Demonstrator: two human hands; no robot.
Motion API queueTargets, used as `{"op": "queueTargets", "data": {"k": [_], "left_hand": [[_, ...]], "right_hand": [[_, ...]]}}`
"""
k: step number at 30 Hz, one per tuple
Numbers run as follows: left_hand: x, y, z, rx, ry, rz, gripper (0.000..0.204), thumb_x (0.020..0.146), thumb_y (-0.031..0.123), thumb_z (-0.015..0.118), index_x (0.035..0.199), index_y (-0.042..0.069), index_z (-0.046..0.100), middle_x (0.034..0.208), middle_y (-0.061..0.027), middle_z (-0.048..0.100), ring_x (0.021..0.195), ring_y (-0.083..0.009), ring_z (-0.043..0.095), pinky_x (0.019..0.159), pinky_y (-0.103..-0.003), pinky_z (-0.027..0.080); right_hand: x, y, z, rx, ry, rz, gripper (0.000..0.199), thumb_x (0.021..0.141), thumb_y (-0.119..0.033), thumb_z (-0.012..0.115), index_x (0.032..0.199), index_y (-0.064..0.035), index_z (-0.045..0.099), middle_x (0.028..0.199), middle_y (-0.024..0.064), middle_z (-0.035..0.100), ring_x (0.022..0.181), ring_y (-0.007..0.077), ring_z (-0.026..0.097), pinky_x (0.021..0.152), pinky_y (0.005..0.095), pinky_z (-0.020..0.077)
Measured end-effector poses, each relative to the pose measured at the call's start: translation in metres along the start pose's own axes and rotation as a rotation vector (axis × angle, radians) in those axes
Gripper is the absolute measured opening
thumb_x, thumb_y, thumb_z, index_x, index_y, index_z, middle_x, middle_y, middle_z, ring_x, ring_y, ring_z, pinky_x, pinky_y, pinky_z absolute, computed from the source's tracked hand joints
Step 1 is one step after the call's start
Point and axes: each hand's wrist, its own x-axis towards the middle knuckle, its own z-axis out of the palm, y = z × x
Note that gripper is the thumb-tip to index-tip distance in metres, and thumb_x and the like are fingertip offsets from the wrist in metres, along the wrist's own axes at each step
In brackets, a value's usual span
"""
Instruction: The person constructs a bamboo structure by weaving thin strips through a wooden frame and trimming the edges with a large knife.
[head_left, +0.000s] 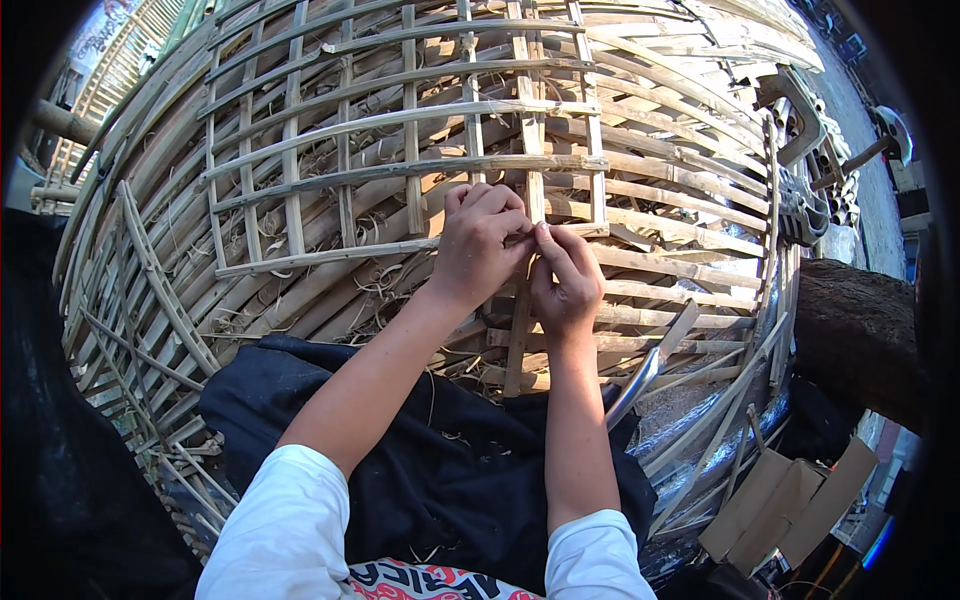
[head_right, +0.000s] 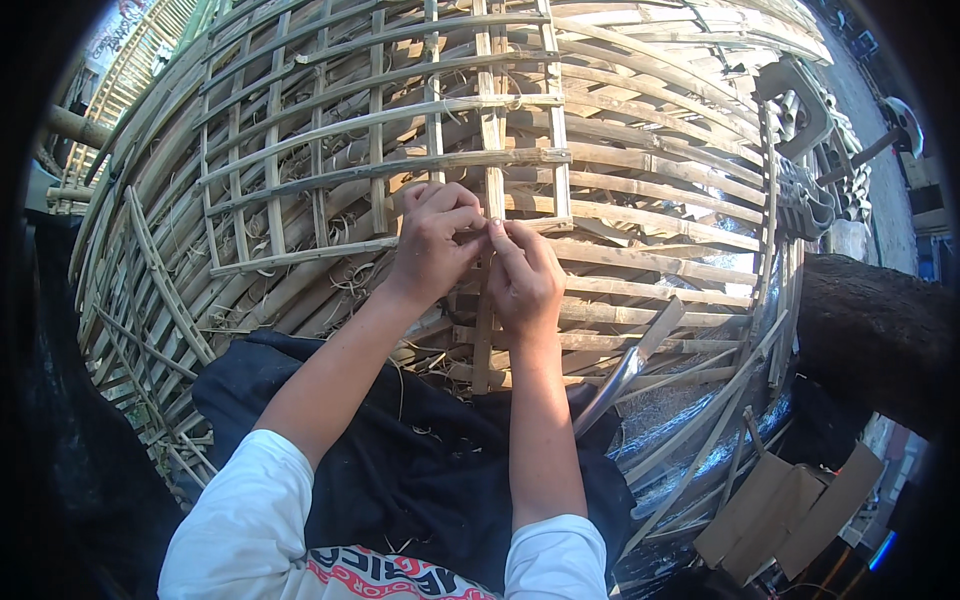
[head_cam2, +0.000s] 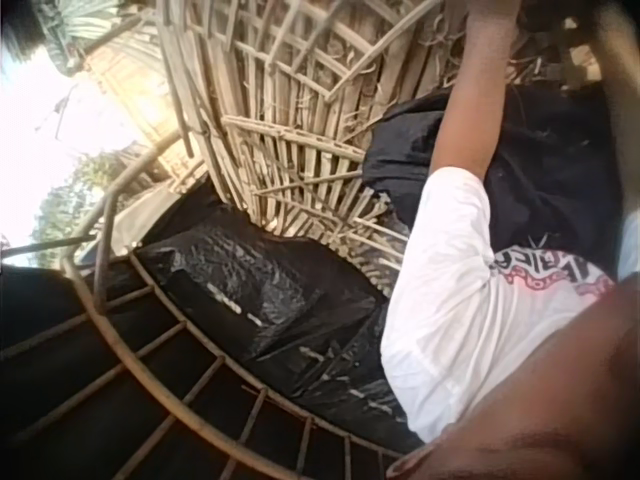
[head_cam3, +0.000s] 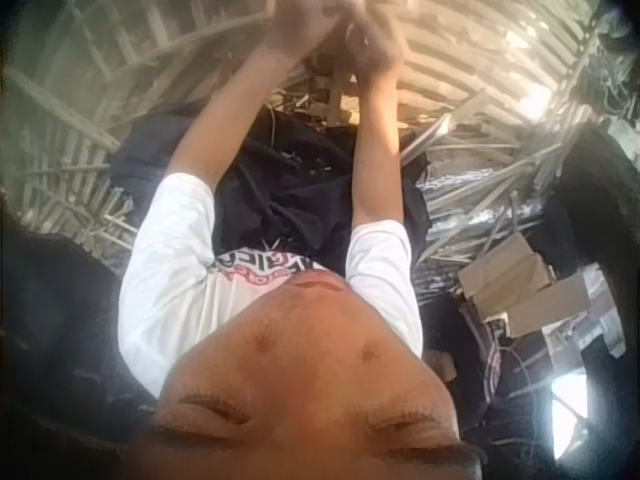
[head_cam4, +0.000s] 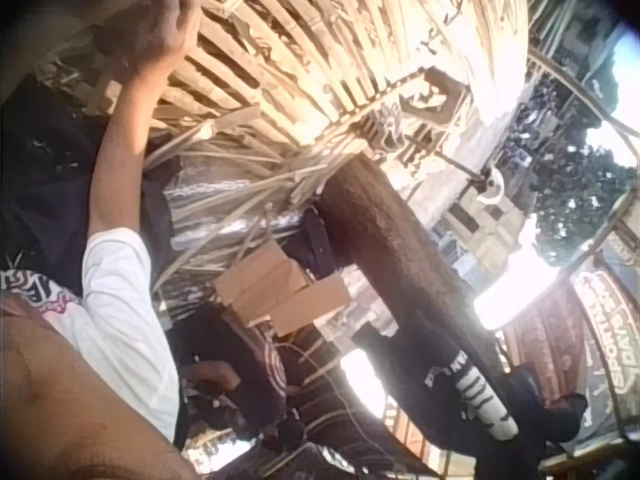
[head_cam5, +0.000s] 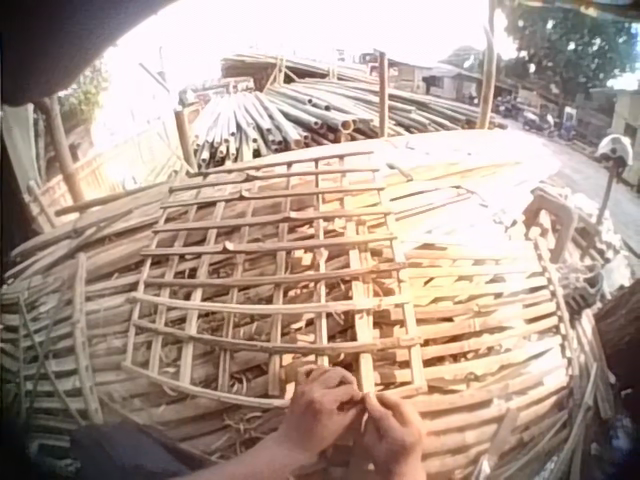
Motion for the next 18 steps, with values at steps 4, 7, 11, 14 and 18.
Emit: {"op": "queueTargets", "data": {"k": [4,7,11,14,18], "left_hand": [[0.000,-0.003,0.000,0.023,-0.043,0.003,0.017,0.072,0.017,0.081,0.071,0.012,0.065,0.067,0.0022,0.056,0.074,-0.0178,0.056,0.085,-0.036,0.035],[-0.001,-0.002,0.003,0.003,-0.054,-0.014,0.018,0.073,0.020,0.081,0.070,0.012,0.065,0.064,0.0022,0.054,0.071,-0.0171,0.055,0.085,-0.035,0.034],[-0.003,-0.001,0.004,-0.016,-0.055,-0.033,0.019,0.074,0.021,0.083,0.069,0.011,0.066,0.061,0.0020,0.052,0.064,-0.0171,0.054,0.082,-0.034,0.033],[-0.001,-0.002,0.000,-0.038,-0.073,-0.066,0.021,0.075,0.020,0.083,0.069,0.011,0.066,0.059,0.0018,0.052,0.061,-0.0175,0.053,0.083,-0.035,0.033],[0.000,-0.005,0.004,-0.038,-0.086,-0.056,0.022,0.074,0.021,0.084,0.069,0.010,0.065,0.059,0.0022,0.052,0.061,-0.0173,0.053,0.084,-0.037,0.033]], "right_hand": [[-0.001,-0.009,-0.003,0.002,0.002,0.062,0.039,0.076,0.010,0.062,0.111,-0.0042,0.071,0.101,0.0125,0.066,0.084,0.0266,0.068,0.072,0.0367,0.0558],[-0.009,-0.014,-0.020,-0.090,0.094,0.075,0.046,0.075,0.011,0.057,0.117,-0.0036,0.068,0.100,0.0143,0.062,0.085,0.0265,0.067,0.073,0.0379,0.0552],[-0.026,-0.025,-0.076,-0.106,0.174,0.536,0.032,0.080,0.004,0.061,0.112,-0.0018,0.058,0.088,0.0093,0.059,0.072,0.0187,0.058,0.066,0.0304,0.0489],[-0.045,-0.042,-0.135,-0.513,-0.079,0.873,0.047,0.082,-0.018,0.073,0.120,-0.0028,0.048,0.092,0.0129,0.063,0.081,0.0307,0.064,0.074,0.0409,0.0510],[-0.073,-0.060,-0.169,-0.709,-0.362,1.274,0.064,0.082,-0.038,0.074,0.124,-0.0016,0.040,0.110,0.0220,0.066,0.103,0.0403,0.065,0.089,0.0479,0.0492]]}}
